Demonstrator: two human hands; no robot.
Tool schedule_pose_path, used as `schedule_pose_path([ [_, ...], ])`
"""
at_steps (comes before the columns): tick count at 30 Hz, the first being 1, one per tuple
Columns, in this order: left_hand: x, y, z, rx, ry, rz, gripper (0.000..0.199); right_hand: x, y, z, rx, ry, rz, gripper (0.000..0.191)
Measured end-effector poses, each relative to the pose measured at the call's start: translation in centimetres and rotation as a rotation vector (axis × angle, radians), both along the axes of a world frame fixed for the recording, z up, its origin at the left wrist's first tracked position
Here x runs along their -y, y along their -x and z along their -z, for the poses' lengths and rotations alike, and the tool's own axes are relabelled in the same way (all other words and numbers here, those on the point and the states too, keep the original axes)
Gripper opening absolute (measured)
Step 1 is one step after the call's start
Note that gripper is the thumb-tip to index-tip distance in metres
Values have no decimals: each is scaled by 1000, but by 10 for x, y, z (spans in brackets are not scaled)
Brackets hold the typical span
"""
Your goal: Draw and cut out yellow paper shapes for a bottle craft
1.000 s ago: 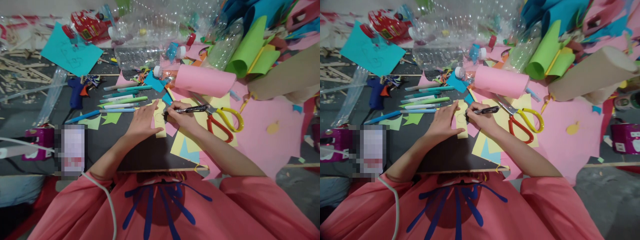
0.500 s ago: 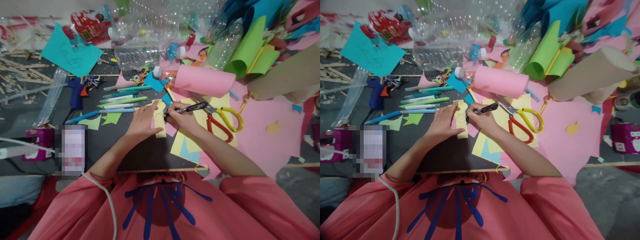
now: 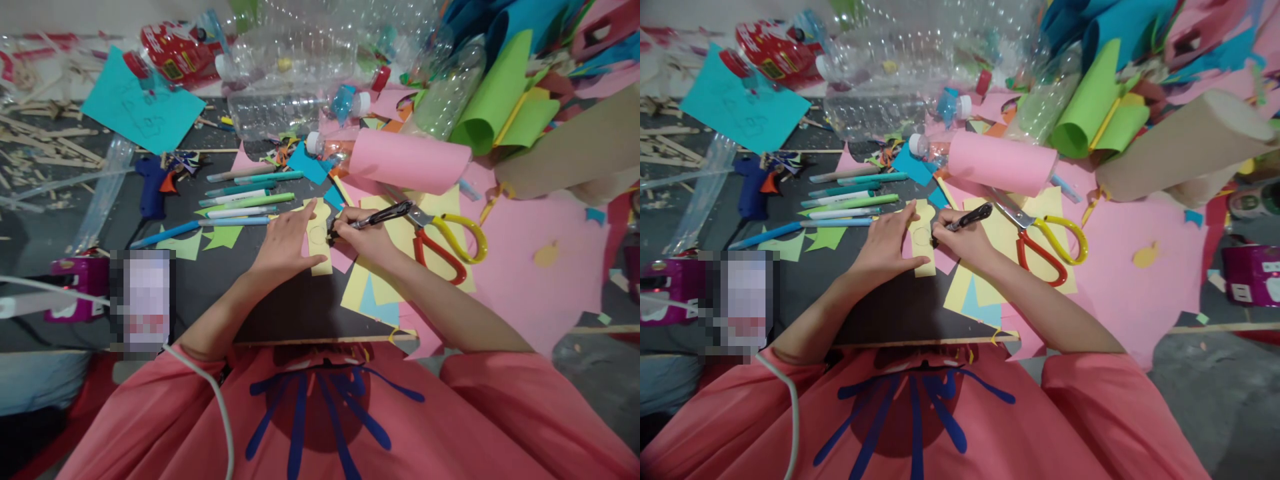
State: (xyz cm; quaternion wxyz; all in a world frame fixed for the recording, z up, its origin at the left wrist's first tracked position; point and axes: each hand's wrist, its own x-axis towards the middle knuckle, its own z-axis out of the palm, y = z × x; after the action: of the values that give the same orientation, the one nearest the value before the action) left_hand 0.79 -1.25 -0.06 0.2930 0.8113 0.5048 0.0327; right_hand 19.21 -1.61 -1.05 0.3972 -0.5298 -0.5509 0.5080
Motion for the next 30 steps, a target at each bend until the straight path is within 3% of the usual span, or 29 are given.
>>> schedule_pose_path([
  [5,0,1,2,10,-7,4,97,0,1,-2,-5,16,-64,21],
  [10,0,0,0,-15,10,0,97,1,1,0,10,-3,30,23],
  [19,-1,-1,-2,-25,7,-4,96,0,0,5,59,-7,68,23],
  [30,-1,-1,0,-1,13,-5,98,-2,-1,3,57,-42,31,21],
])
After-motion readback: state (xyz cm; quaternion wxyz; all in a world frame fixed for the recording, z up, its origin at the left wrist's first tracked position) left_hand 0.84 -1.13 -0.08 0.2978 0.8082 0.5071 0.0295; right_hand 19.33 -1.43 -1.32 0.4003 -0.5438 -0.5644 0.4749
